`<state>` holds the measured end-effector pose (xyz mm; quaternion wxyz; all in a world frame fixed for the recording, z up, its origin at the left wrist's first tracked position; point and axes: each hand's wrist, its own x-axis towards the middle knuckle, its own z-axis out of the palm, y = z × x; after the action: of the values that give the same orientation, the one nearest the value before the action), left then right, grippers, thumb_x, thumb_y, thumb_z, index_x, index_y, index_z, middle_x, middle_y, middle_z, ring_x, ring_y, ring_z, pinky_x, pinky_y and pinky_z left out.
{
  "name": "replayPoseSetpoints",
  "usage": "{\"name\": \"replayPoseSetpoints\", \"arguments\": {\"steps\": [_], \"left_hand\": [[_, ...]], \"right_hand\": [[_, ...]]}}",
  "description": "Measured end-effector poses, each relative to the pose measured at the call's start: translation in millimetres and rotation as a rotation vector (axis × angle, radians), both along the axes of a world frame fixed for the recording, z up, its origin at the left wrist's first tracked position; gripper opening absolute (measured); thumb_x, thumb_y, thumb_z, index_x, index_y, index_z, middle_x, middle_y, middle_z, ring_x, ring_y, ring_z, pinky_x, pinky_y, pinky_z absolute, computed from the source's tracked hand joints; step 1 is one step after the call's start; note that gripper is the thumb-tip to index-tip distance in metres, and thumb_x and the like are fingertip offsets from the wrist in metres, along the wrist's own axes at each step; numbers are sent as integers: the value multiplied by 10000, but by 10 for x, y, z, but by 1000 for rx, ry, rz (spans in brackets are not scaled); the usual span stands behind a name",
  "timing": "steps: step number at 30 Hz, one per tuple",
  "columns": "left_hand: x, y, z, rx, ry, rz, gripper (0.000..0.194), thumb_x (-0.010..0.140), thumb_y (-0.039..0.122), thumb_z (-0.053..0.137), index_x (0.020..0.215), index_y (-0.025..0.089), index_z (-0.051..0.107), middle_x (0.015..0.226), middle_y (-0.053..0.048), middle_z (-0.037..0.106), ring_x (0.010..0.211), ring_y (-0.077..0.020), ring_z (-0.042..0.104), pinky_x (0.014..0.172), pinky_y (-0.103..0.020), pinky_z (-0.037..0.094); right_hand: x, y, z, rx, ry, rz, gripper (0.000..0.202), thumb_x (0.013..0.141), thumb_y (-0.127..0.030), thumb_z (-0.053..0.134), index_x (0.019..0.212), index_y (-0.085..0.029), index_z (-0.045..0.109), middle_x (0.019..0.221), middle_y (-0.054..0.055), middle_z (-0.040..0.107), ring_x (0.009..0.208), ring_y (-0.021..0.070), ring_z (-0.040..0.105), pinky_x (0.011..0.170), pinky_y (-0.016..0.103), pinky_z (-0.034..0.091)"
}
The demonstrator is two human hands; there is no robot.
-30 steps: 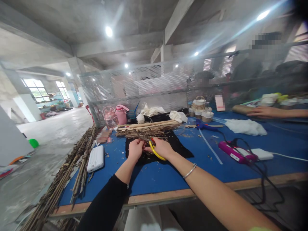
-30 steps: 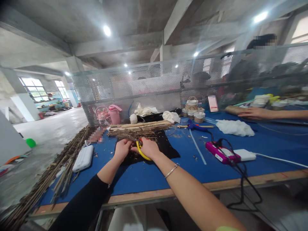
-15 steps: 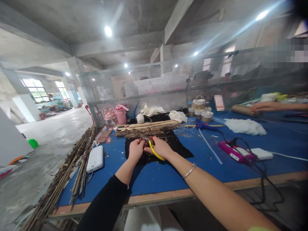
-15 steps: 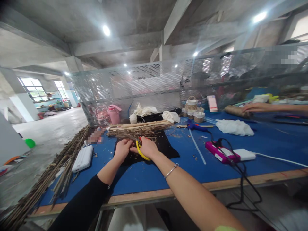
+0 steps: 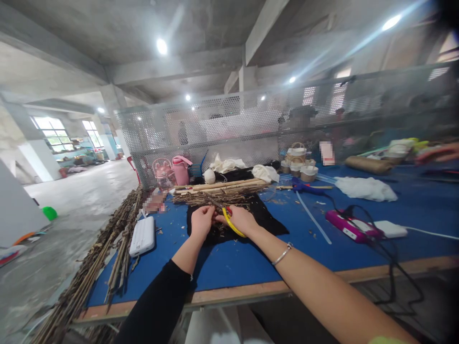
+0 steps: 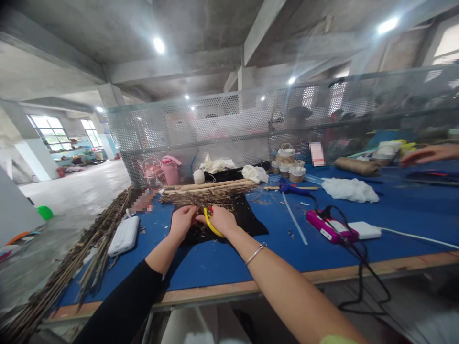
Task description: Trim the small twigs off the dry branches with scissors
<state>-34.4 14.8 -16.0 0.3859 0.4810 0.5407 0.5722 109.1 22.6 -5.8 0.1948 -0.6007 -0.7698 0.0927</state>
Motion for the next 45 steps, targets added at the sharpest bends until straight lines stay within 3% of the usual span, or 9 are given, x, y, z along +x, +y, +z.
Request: {"name": "replayPoseSetpoints", "arguments": {"steps": [4, 10, 23, 30, 39, 42, 45], "left_hand": [[-20, -19, 51, -19, -26, 75, 193, 669, 301, 580, 674, 113, 620, 547, -21, 587, 433, -75, 472, 430, -187, 382], [-52, 12, 53, -1, -20, 124, 153, 672, 257, 544, 660, 123, 616, 492, -8, 555, 405, -74, 455, 402, -178, 363], [-22, -39, 68, 72, 178, 43, 171, 690, 254, 508, 594, 147, 602, 542, -11, 602, 469, -96, 502, 448, -179, 357], [-40, -34, 47, 124, 363, 58, 232, 706, 291, 500, 557, 154, 614, 552, -22, 621, 523, -119, 515, 508, -198, 351], [-64, -12, 31, 138, 444, 84, 214, 702, 242, 462, 550, 163, 589, 549, -23, 615, 525, -124, 528, 518, -215, 358], [-53, -5, 16, 137, 405, 73, 207, 699, 248, 466, 546, 162, 575, 540, -18, 607, 516, -119, 523, 513, -211, 364], [-23, 9, -8, 132, 239, 10, 178, 697, 254, 474, 617, 152, 596, 583, -20, 620, 536, -119, 541, 533, -208, 397]], "right_hand": [[12, 13, -19, 54, -4, -26, 641, 672, -733, 432, 979, -177, 525, 910, 113, 649, 871, 259, 609, 693, 300, 406], [8, -31, 13, 60, -42, 47, 668, 636, -738, 471, 1021, -194, 510, 910, 99, 648, 882, 267, 605, 709, 311, 402], [31, 8, -26, 46, -57, 30, 659, 632, -756, 448, 961, -190, 525, 903, 106, 651, 863, 262, 610, 692, 313, 407], [8, -21, -26, 58, -2, 29, 650, 633, -713, 509, 1013, -186, 504, 941, 105, 639, 908, 256, 600, 715, 297, 403], [21, 24, -83, 60, 18, 90, 651, 629, -712, 513, 1009, -184, 497, 958, 106, 631, 896, 254, 594, 689, 292, 396], [21, 34, -100, 61, 32, 100, 640, 634, -705, 517, 1009, -187, 498, 958, 100, 629, 893, 253, 594, 689, 293, 397], [16, 40, -109, 59, 52, 110, 639, 643, -701, 512, 1028, -191, 492, 968, 92, 626, 896, 248, 593, 680, 287, 396]]}}
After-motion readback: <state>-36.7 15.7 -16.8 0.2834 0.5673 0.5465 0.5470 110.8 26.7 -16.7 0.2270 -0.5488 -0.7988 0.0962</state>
